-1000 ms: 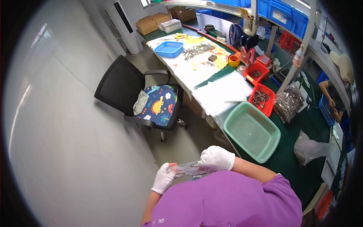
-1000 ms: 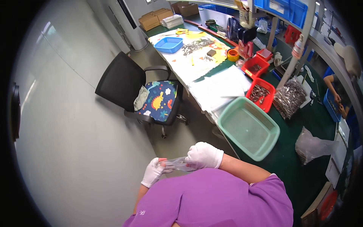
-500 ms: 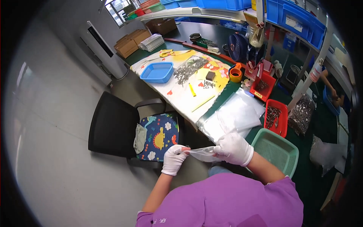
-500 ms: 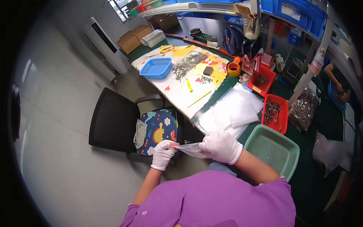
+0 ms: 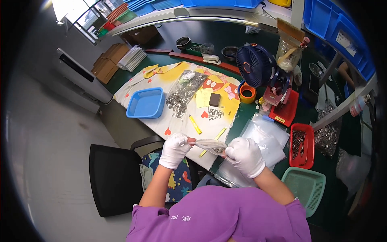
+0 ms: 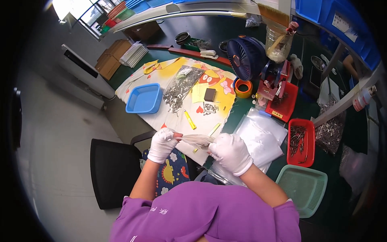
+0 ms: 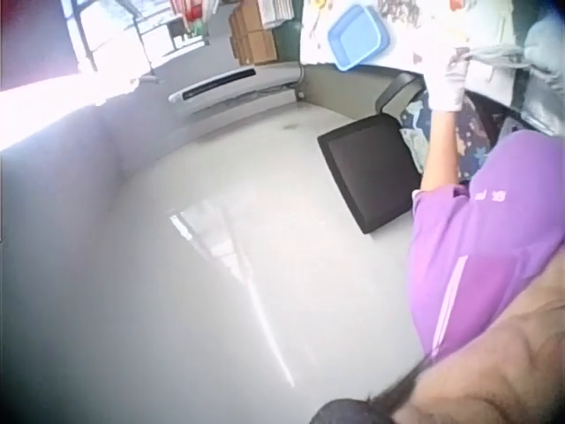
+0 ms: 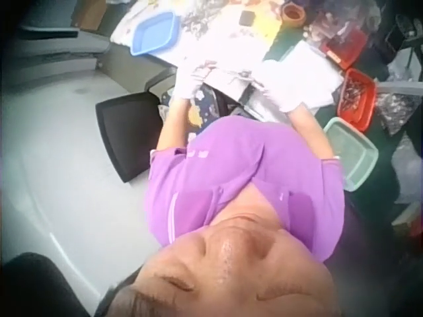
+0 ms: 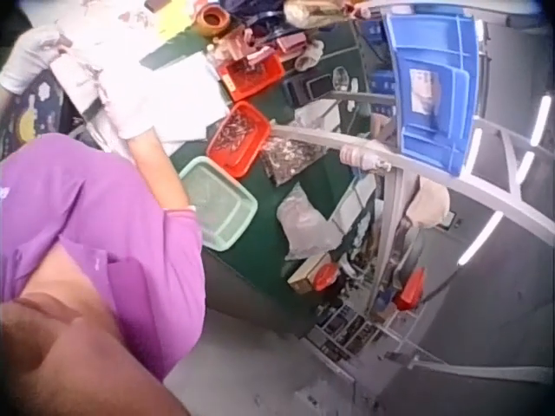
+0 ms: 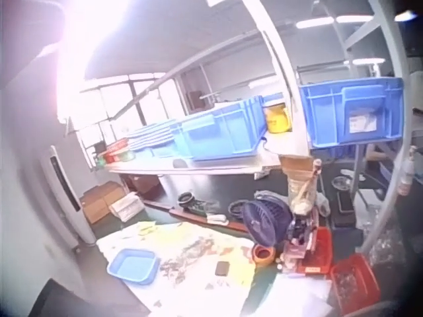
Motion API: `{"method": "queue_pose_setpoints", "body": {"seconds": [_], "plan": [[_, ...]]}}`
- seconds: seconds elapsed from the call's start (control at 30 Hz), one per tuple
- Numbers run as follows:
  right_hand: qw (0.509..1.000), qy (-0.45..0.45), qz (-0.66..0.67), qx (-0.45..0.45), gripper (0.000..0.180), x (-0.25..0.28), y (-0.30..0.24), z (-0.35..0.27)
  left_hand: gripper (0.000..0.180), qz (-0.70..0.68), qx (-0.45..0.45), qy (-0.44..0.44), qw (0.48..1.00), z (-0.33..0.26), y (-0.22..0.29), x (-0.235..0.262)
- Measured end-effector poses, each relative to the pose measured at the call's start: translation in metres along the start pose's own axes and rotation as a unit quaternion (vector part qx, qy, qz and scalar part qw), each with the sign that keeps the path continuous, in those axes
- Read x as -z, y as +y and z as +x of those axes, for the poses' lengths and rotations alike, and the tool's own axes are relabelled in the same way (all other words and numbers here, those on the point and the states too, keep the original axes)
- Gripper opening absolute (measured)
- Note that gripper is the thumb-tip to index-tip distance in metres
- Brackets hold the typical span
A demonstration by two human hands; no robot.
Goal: Packaging small metal pins into plastic bags by weight, then labeling and boxing them.
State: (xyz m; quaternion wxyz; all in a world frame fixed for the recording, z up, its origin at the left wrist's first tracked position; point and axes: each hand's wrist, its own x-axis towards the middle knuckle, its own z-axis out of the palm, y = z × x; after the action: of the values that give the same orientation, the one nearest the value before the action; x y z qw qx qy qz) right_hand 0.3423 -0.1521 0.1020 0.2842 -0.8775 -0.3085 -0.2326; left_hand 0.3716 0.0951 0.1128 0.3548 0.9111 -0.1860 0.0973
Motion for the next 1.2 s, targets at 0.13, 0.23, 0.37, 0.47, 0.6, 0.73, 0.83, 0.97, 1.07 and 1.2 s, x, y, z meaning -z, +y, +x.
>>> {"method": "queue_pose_setpoints", "body": {"seconds": [0.13, 0.23, 0.37, 0.47, 0.6, 0.73, 0.83, 0.97, 1.07, 1.2], "plan": [[0.995, -0.077, -0.024, -0.055, 0.012, -0.039, 0.02, 0.013, 0.02, -0.08, 0.04, -0.076, 0.993, 0.022, -0.084, -0.025], [0.98, -0.127, -0.041, -0.144, 0.014, -0.062, 0.028, 0.016, 0.02, -0.082, 0.027, -0.189, 0.978, 0.046, -0.11, -0.041], [0.97, -0.143, -0.013, -0.195, 0.014, -0.061, 0.027, 0.018, 0.023, -0.166, -0.037, -0.28, 0.945, 0.077, -0.118, -0.042], [0.968, -0.139, -0.025, -0.208, 0.012, -0.066, 0.02, 0.017, 0.022, -0.246, 0.009, -0.325, 0.913, 0.07, -0.152, -0.054], [0.954, -0.117, -0.095, -0.259, 0.009, -0.062, 0.02, 0.021, 0.017, -0.212, -0.016, -0.382, 0.9, 0.093, -0.146, -0.047], [0.946, 0.005, -0.086, -0.311, 0.01, -0.056, 0.015, 0.026, 0.012, -0.264, -0.023, -0.38, 0.886, 0.118, -0.117, -0.035], [0.947, 0.106, -0.077, -0.295, 0.012, -0.059, 0.006, 0.013, 0.008, -0.298, 0.02, -0.332, 0.895, 0.115, -0.095, -0.028], [0.946, 0.219, -0.05, -0.233, 0.015, -0.063, -0.016, 0.018, 0.027, -0.291, -0.08, -0.255, 0.918, 0.114, -0.084, -0.002], [0.943, 0.257, -0.055, -0.203, 0.015, -0.069, -0.035, 0.031, 0.035, -0.322, -0.082, -0.22, 0.917, 0.111, -0.095, 0.017], [0.95, 0.215, -0.09, -0.208, 0.013, -0.101, -0.045, 0.038, 0.032, -0.274, -0.131, -0.173, 0.937, 0.101, -0.139, 0.021]]}}
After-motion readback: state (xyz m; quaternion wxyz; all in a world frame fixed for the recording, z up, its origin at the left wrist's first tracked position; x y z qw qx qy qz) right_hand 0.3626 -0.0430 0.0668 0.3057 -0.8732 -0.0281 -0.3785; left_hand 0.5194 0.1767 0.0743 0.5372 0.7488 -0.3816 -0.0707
